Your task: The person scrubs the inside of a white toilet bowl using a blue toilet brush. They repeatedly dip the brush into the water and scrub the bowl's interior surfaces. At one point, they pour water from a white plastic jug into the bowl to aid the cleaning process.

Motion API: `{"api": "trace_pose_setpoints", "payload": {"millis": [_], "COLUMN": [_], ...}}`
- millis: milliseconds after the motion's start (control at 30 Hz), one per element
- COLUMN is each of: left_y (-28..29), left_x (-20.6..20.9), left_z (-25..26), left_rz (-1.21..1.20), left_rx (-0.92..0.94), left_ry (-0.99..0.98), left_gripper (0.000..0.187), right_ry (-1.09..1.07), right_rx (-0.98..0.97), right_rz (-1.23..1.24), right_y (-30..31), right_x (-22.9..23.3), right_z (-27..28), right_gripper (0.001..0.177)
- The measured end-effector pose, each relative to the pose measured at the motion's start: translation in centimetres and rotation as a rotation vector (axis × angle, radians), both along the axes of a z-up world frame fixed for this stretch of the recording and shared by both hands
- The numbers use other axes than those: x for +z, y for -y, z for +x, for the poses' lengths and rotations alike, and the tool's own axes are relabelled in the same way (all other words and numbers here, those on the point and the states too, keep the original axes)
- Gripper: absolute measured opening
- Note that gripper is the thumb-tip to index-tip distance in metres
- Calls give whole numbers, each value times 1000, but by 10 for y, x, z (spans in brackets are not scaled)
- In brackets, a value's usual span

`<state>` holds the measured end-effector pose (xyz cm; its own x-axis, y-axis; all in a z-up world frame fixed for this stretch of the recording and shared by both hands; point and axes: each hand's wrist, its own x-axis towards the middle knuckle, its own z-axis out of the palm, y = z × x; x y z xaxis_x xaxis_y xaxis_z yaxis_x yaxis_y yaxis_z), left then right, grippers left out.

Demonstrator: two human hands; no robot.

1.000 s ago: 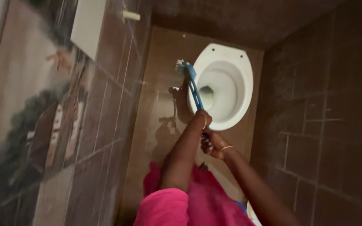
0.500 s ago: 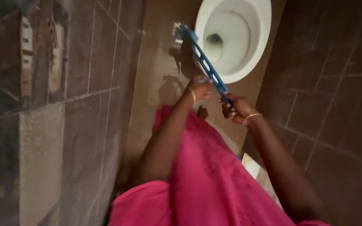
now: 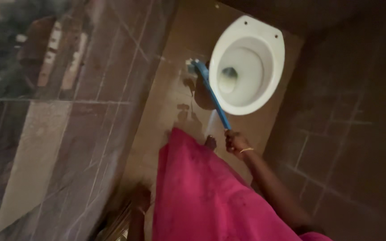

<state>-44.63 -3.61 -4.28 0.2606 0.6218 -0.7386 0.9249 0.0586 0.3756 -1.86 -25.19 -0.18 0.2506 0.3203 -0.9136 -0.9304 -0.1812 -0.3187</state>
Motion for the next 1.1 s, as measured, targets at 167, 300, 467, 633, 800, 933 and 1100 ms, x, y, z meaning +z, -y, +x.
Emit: {"api": "trace_pose_setpoints", "payload": {"millis": [167,300,467,633,800,933,1100], "left_y": [8,-1,3,-1,-19,-35,-38], "left_x": [0,-16,-16,-10,-6,-6,-8], "left_z": [-6,20,26,27,56,90,97], "left_rz": [98,162,147,158,95,152,136], "left_rx": [95,134,148,58,69,51,42], "left_ry": [58,180,243,143,243,336,355], "left_gripper": [41,39,37,36,35,34,34], "right_ry": [-85,-150,-107,-126,-81,-119,-251], "right_rx": [-101,-145,-123,-107,-242,-322,-365], "right_rz": [38,110,106,33,66,231,308], "right_y": [-14,-14,32,51,1,-35,-37], "right_x": [-41,-74,-68,-47,-73,-89,-78], "right_z": [4,35,20,6,14,41,80], "right_gripper": [17,23,26,25,14,22,32]}}
